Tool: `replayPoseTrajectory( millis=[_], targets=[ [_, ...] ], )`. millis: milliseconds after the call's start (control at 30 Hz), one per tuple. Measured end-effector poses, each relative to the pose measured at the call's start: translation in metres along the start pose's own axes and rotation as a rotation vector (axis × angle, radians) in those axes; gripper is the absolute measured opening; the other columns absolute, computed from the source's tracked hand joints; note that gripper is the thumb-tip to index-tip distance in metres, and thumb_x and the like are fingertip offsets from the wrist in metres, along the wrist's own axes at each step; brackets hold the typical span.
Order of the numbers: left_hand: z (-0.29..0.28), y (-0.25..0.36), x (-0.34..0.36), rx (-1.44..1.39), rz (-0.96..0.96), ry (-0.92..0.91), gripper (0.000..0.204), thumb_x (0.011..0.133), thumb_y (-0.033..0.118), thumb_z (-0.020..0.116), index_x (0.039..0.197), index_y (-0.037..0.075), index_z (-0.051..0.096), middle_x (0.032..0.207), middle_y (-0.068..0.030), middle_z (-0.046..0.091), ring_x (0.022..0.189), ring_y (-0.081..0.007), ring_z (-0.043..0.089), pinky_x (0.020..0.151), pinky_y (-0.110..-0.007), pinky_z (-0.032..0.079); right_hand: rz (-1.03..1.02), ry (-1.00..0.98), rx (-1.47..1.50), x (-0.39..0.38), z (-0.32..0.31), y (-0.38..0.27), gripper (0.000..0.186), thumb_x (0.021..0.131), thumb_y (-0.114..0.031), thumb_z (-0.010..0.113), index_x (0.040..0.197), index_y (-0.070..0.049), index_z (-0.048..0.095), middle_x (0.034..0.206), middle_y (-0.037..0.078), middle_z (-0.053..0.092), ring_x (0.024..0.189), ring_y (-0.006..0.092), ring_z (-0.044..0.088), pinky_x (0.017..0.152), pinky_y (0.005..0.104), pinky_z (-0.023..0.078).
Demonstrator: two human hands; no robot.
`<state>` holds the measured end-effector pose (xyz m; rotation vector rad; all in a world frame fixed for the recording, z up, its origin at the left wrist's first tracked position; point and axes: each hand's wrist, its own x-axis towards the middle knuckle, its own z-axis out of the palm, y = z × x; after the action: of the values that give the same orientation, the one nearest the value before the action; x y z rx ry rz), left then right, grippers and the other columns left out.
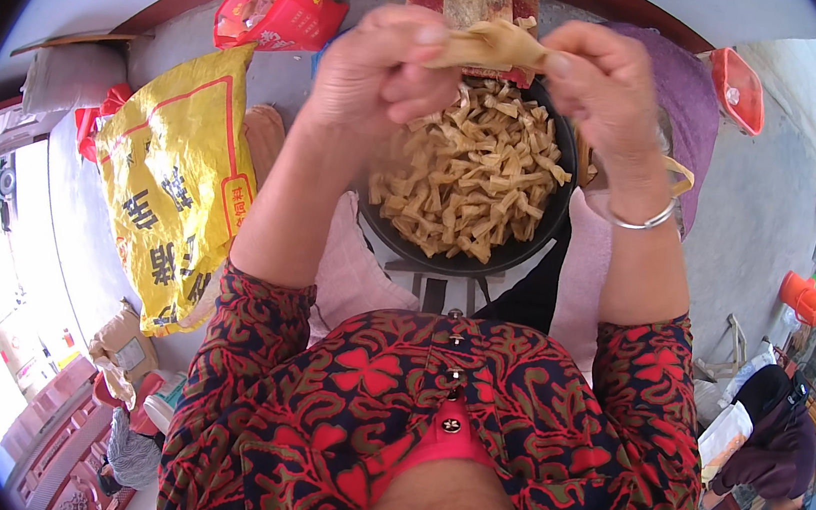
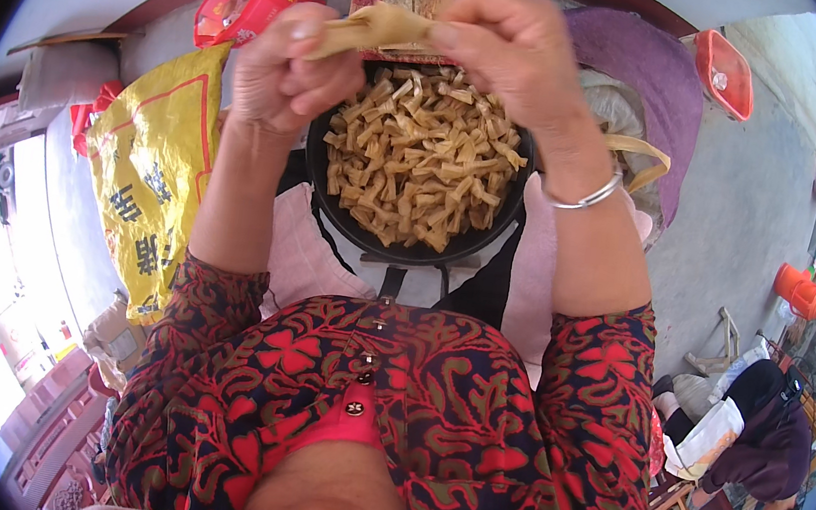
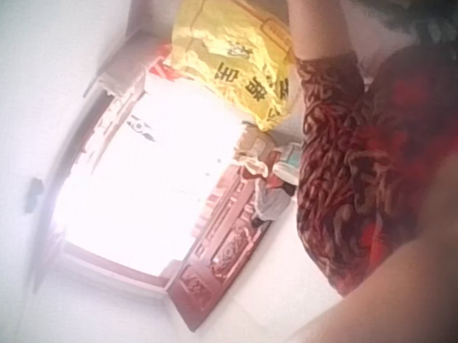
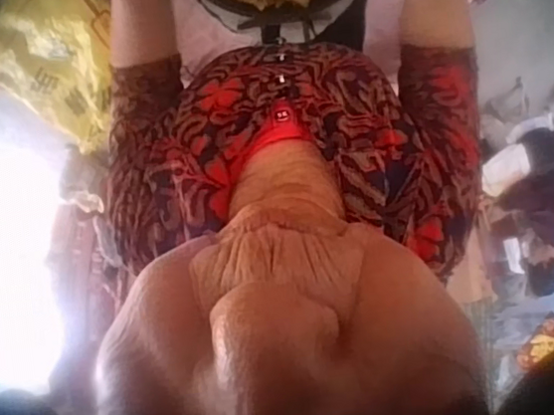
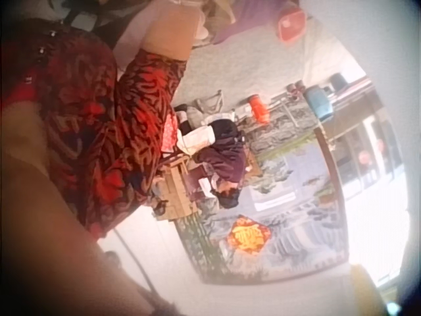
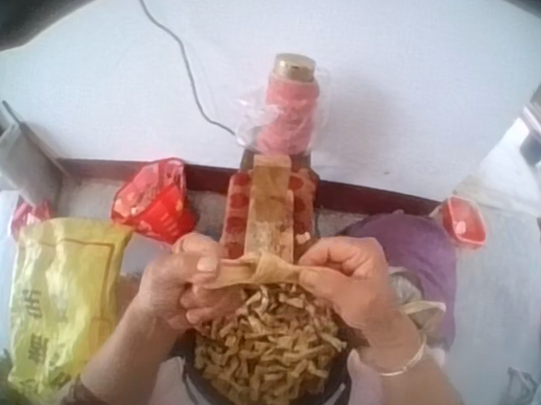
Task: The person sits on the floor and repeatedly tears dried, light-brown strips into smaller pieces by hand, dropping them into a black bowl. The person handles the strips one at a time and occasionally adjusts the pile in the bowl.
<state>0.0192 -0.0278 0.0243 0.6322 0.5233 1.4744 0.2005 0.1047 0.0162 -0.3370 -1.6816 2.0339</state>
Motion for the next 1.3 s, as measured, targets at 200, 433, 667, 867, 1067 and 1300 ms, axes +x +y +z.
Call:
replayPoseTrajectory(
  millis=[200, 433, 667, 867, 1067, 1300],
  targets=[
    [-0.013, 0.012, -0.009, 0.594, -0.006, 0.073, 0.034, 0.089, 0.033, 0.058, 0.067, 0.007, 0.055, 0.05, 0.0032, 0.042, 0.044, -0.0089, 0.042, 0.041, -0.023, 0.03, -0.017, -0.014, -0.144, -0.001, -0.022, -0.002, 0.011, 0.087, -0.012, 0.067, 0.082, -0.001, 0.068, 0.061, -0.007, 0.052, 0.052, -0.0015, 0.04, 0.044, 0.0165, 0.027],
    [0.003, -0.004, -0.004, 1.467, 0.076, 0.045, 0.027, 0.088, 0.029, 0.059, 0.099, 0.004, 0.062, 0.074, -0.0036, 0.06, 0.073, -0.0167, 0.059, 0.067, -0.033, 0.046, 0.017, -0.133, -0.43, 0.0, 0.006, 0.013, 0.015, 0.084, -0.01, 0.068, 0.077, 0.002, 0.065, 0.06, -0.004, 0.054, 0.055, 0.0026, 0.044, 0.049, 0.0217, 0.036],
    [-0.029, -0.003, 0.008, 1.515, -0.138, 0.044, 0.028, 0.092, 0.03, 0.055, 0.092, 0.003, 0.059, 0.071, -0.0173, 0.056, 0.065, -0.0345, 0.057, 0.06, -0.042, 0.046, -0.006, -0.007, -0.696, 0.016, -0.013, 0.014, 0.019, 0.084, -0.016, 0.065, 0.075, 0.001, 0.064, 0.056, 0.002, 0.054, 0.053, 0.0077, 0.046, 0.049, 0.0265, 0.038],
    [-0.055, -0.011, 0.045, 1.903, 0.143, 0.492, 0.026, 0.089, 0.035, 0.057, 0.094, 0.01, 0.062, 0.076, -0.0167, 0.063, 0.077, -0.0387, 0.061, 0.066, -0.045, 0.049, -0.142, 0.308, -0.93, 0.062, -0.016, 0.048, 0.02, 0.086, -0.021, 0.062, 0.082, -0.002, 0.066, 0.06, 0.008, 0.059, 0.052, 0.0173, 0.051, 0.053, 0.0308, 0.042],
    [-0.041, -0.002, 0.042, 1.961, -0.2, 0.493, 0.032, 0.088, 0.042, 0.058, 0.101, 0.014, 0.067, 0.086, -0.0175, 0.067, 0.086, -0.0374, 0.063, 0.073, -0.046, 0.05, 0.052, 0.203, -1.351, 0.068, -0.027, 0.056, 0.02, 0.085, -0.022, 0.062, 0.084, -0.003, 0.067, 0.068, 0.012, 0.064, 0.057, 0.0296, 0.055, 0.059, 0.0345, 0.047],
    [0.0, -0.058, 0.014, 1.01, 0.136, 0.565, 0.051, 0.098, 0.045, 0.042, 0.108, 0.0, 0.063, 0.072, -0.0108, 0.066, 0.062, -0.0208, 0.066, 0.057, -0.033, 0.053, 0.472, 0.023, 0.308, 0.032, 0.02, 0.035, 0.024, 0.092, -0.025, 0.059, 0.089, -0.002, 0.067, 0.061, -0.001, 0.058, 0.046, 0.0076, 0.051, 0.043, 0.021, 0.04]
  ],
)
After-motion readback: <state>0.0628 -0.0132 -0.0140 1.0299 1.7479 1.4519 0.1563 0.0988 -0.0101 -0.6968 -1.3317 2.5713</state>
